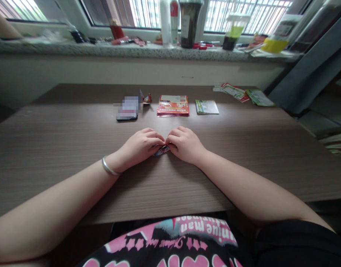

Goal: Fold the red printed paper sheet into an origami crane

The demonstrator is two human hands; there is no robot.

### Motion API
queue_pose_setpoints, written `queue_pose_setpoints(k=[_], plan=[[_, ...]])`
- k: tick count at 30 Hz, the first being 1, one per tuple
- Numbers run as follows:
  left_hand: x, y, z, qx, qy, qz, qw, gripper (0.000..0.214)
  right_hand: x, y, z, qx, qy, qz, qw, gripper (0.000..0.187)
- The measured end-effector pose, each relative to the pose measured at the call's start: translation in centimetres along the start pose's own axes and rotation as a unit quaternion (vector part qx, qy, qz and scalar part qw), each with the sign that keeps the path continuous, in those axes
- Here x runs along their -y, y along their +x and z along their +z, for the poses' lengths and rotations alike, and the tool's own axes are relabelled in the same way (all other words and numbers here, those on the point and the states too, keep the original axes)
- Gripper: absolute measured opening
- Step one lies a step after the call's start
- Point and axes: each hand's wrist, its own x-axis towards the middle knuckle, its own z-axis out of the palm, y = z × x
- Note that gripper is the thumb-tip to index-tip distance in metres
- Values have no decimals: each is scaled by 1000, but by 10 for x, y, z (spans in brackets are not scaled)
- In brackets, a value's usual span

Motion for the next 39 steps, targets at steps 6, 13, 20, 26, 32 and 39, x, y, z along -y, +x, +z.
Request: queue_pose_setpoints(k=[6,13,20,26,32,39], plan=[[3,-2,3,-6,-6,-33,999,16,5,-2,-3,23,-39,-14,999,17],[7,-1,6,-4,-27,-30,999,17,5,-1,-2,23,-77,-39,996,21],[6,-1,3,2,-16,-25,1000,18,9,-1,-3,23,-122,-56,991,22],[1,-1,-2,26,4,-46,999,18,15,-3,-9,52,-107,-48,992,23],[-1,0,-8,30,-5,-25,999,19,23,-6,-18,88,-110,-38,989,26],[-3,-2,-9,17,-13,-25,999,19,19,-7,-15,80,-137,-34,987,23]])
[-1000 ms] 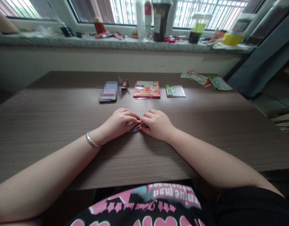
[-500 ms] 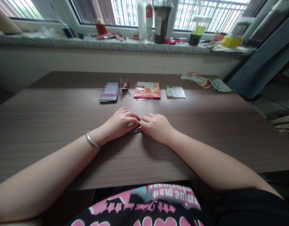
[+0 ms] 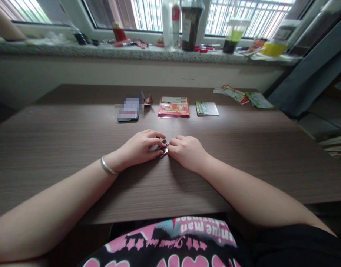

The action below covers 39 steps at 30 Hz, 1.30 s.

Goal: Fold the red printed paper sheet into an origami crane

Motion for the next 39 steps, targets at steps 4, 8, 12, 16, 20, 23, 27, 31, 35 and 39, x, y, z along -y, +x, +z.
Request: queue_pose_setpoints(k=[4,8,12,16,20,23,27,31,35,39], plan=[[0,-1,4,-9,-2,30,1000,17,-6,2,6,-22,7,40,999,31],[-2,-1,6,-2,4,40,999,21,-12,2,10,-24,22,68,997,33],[-7,-2,5,0,9,33,999,28,-17,1,13,-29,38,87,995,30],[-12,-4,2,19,17,17,1000,29,-21,3,16,-34,69,103,992,26],[-13,-5,0,43,11,11,999,33,-26,5,19,-42,97,96,990,20],[-13,-5,0,54,4,18,998,37,-31,5,24,-47,119,85,988,16],[-14,-6,-1,58,13,21,998,39,-34,4,28,-49,138,81,986,15],[-16,-6,-1,59,30,17,998,38,-32,3,25,-56,132,73,987,16],[-16,-5,-2,54,33,6,998,37,-30,3,22,-58,118,50,990,19],[-16,-4,-2,52,28,-13,998,34,-28,3,19,-51,103,12,993,21]])
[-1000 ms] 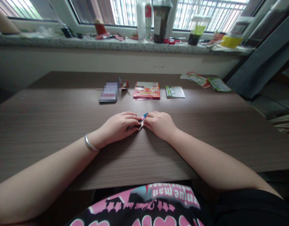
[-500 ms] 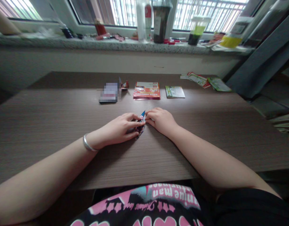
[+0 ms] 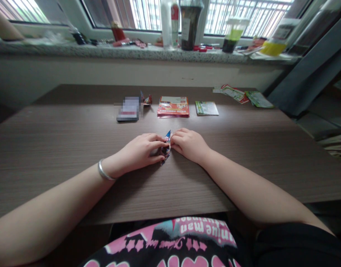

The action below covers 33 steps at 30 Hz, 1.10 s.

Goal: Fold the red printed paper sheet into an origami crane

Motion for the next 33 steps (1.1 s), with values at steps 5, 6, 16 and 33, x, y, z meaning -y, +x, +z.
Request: queue_pose_setpoints(k=[5,6,16,33], plan=[[-1,1,2,-11,14,-21,1000,37,7,0,-5,3,-51,-77,996,21],[-1,1,2,-12,16,-22,1000,38,9,0,-7,12,-64,-94,993,20],[6,1,2,-18,-10,7,1000,27,16,0,-10,30,-140,-110,984,18],[3,1,-1,-23,47,19,998,21,14,0,-13,40,-152,-142,977,20]])
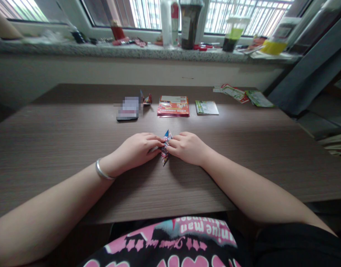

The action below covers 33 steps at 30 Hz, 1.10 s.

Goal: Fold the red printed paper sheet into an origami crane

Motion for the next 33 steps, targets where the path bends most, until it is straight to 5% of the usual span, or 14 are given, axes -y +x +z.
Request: queue_pose_setpoints(k=[10,20,33], plan=[[-1,-1,2,-4,-23,-20,1000,21,-10,1,10,-55,102,62,991,19],[-6,1,1,-17,38,-2,999,21,-11,0,22,-74,249,179,949,7],[-7,5,0,-18,125,46,991,13,-5,2,4,-46,99,63,992,17]])
